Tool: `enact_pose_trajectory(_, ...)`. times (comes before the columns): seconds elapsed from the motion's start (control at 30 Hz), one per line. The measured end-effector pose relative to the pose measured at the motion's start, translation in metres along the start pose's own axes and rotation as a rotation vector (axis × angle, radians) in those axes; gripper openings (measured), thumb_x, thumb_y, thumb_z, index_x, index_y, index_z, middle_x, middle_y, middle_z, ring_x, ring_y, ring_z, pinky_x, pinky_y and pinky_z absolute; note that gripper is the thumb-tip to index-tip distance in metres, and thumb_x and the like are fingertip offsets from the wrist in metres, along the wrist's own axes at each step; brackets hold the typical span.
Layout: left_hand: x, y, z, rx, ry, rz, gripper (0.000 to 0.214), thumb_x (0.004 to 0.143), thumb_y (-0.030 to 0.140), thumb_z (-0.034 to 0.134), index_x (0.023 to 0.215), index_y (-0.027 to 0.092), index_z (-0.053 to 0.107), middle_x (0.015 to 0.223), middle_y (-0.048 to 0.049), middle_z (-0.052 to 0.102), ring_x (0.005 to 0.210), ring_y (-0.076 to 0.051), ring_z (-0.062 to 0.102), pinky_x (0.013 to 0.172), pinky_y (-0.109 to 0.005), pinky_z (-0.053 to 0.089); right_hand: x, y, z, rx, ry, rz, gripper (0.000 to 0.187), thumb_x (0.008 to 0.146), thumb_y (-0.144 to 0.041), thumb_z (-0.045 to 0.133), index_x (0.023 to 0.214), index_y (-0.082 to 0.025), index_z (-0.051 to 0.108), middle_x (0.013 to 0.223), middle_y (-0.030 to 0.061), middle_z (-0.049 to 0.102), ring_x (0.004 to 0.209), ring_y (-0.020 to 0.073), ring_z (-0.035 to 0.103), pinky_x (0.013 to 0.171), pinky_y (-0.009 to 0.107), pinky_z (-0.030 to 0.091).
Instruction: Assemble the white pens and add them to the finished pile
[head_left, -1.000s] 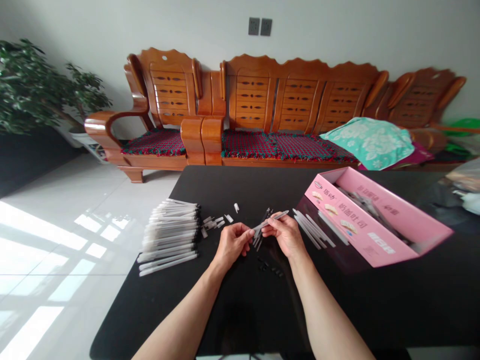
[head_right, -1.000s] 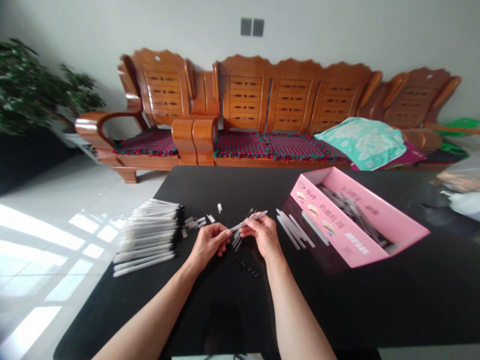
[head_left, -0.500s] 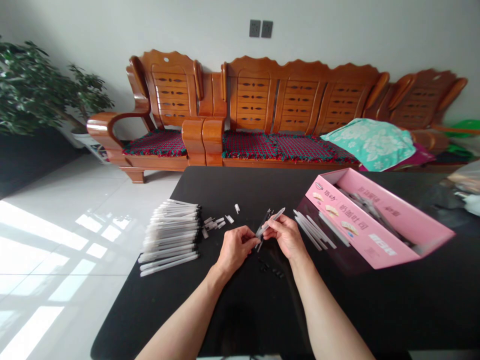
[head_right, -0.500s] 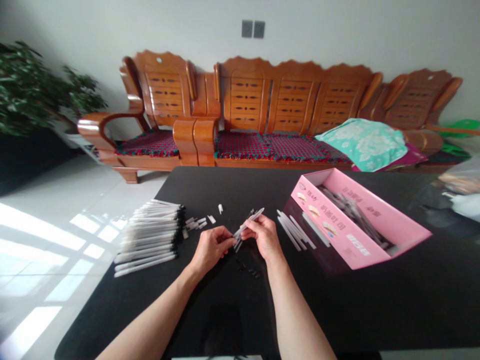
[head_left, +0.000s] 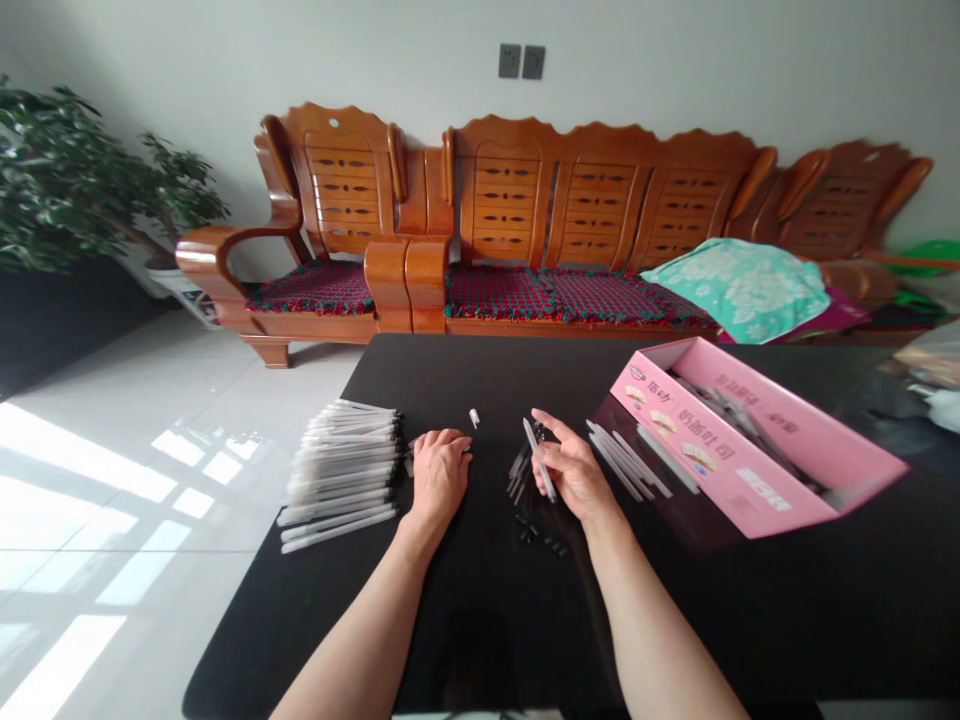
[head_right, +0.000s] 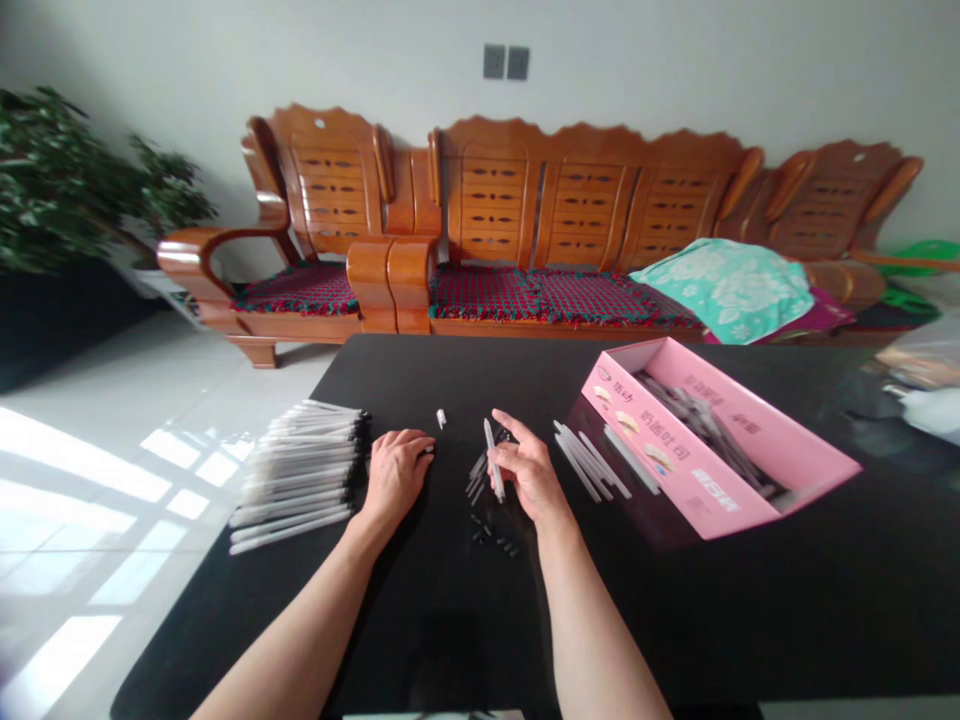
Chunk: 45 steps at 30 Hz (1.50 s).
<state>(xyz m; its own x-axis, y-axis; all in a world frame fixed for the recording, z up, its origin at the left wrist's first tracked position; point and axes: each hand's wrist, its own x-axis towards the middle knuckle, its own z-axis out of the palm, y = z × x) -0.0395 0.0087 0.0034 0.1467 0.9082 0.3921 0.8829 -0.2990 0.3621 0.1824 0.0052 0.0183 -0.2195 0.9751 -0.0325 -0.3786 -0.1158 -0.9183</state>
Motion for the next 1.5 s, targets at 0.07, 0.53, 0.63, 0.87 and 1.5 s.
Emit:
enact_pose_trajectory(0.07,0.000,0.004,0.000,-0.002,-0.021,0.011,0.015,0.084,0.022,0.065,0.097,0.022,0.072,0.103,-0.0052,0.069,0.096,-0.025,0.058,0.091,-0.042,0.040,0.000,0.001,-0.001,0.009,0.004,0.000,0.042,0.077,-0.028,0.073,0.117,-0.018,0.064,0.058,-0.0029,0.063,0.042,0.0112,0.054,0.038,0.021,0.044)
enact_pose_trajectory(0.53,-0.003,0.013,0.012,-0.196,-0.026,0.000,0.023,0.084,0.007,0.048,0.095,0.018,0.065,0.089,-0.0051,0.062,0.078,-0.017,0.061,0.073,-0.027,0.047,0.006,0.004,-0.006,0.133,0.144,-0.129,0.024,0.077,-0.031,0.074,0.095,-0.018,0.066,0.066,0.0014,0.071,0.051,0.0152,0.065,0.046,0.025,0.055)
enact_pose_trajectory(0.63,-0.004,0.012,0.012,-0.158,-0.016,-0.004,0.023,0.081,0.005,0.049,0.092,0.018,0.065,0.089,-0.0058,0.061,0.079,-0.018,0.060,0.074,-0.028,0.047,0.007,0.005,-0.006,0.099,0.184,-0.152,0.023,0.080,-0.035,0.072,0.093,-0.017,0.067,0.057,-0.0009,0.067,0.040,0.0123,0.058,0.035,0.021,0.047)
enact_pose_trajectory(0.87,-0.004,0.016,0.006,-0.086,-0.033,-0.032,0.018,0.084,0.009,0.052,0.089,0.020,0.065,0.086,-0.0056,0.063,0.087,-0.021,0.060,0.076,-0.029,0.046,0.008,0.008,-0.008,0.072,0.249,-0.157,0.021,0.076,-0.033,0.075,0.083,-0.013,0.071,0.053,0.0003,0.066,0.038,0.0112,0.057,0.033,0.020,0.046)
enact_pose_trajectory(1.5,-0.007,0.028,0.005,-0.827,-0.112,-0.197,0.021,0.084,0.029,0.060,0.097,0.018,0.072,0.080,-0.0043,0.072,0.069,-0.015,0.065,0.064,-0.023,0.049,0.007,0.010,0.000,-0.004,0.207,-0.098,0.023,0.073,-0.032,0.077,0.083,-0.014,0.066,0.061,0.0037,0.071,0.046,0.0160,0.066,0.040,0.022,0.054)
